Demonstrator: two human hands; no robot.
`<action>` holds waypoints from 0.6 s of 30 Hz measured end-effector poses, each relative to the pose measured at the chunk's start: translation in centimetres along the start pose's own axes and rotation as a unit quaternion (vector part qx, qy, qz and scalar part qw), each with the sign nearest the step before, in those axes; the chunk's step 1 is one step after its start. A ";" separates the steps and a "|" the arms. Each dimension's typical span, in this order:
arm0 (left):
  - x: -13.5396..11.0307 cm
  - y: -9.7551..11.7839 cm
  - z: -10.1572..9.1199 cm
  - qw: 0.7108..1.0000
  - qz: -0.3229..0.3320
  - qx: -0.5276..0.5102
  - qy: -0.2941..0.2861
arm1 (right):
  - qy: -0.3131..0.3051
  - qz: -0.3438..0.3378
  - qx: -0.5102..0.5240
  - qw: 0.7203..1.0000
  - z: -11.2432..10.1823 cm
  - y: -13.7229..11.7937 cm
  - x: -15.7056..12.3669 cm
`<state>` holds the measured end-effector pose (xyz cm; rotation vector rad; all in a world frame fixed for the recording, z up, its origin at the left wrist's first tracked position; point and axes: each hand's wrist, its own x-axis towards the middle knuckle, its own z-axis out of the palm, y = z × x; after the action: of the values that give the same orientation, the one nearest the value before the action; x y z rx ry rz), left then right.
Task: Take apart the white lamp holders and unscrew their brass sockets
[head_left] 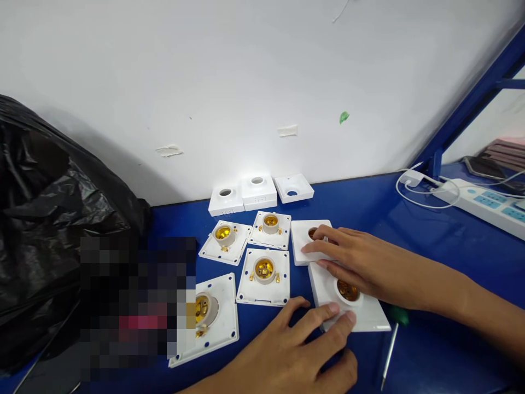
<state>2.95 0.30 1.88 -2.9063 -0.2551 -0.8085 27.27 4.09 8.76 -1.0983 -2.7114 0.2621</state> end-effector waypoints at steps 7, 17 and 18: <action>-0.1 0.0 -0.1 1.000 0.013 0.028 0.003 | 0.007 0.001 0.016 1.000 0.3 0.1 0.1; 0.2 0.2 -0.1 0.999 -0.001 0.030 0.029 | 0.025 0.009 0.063 0.998 1.1 1.3 0.4; 0.2 0.3 0.0 0.999 -0.003 0.032 0.036 | 0.024 0.008 0.063 0.998 1.1 1.4 0.4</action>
<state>3.16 0.03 2.01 -2.8119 -0.2780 -0.8879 27.65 5.26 7.37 -1.0764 -2.6058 0.3975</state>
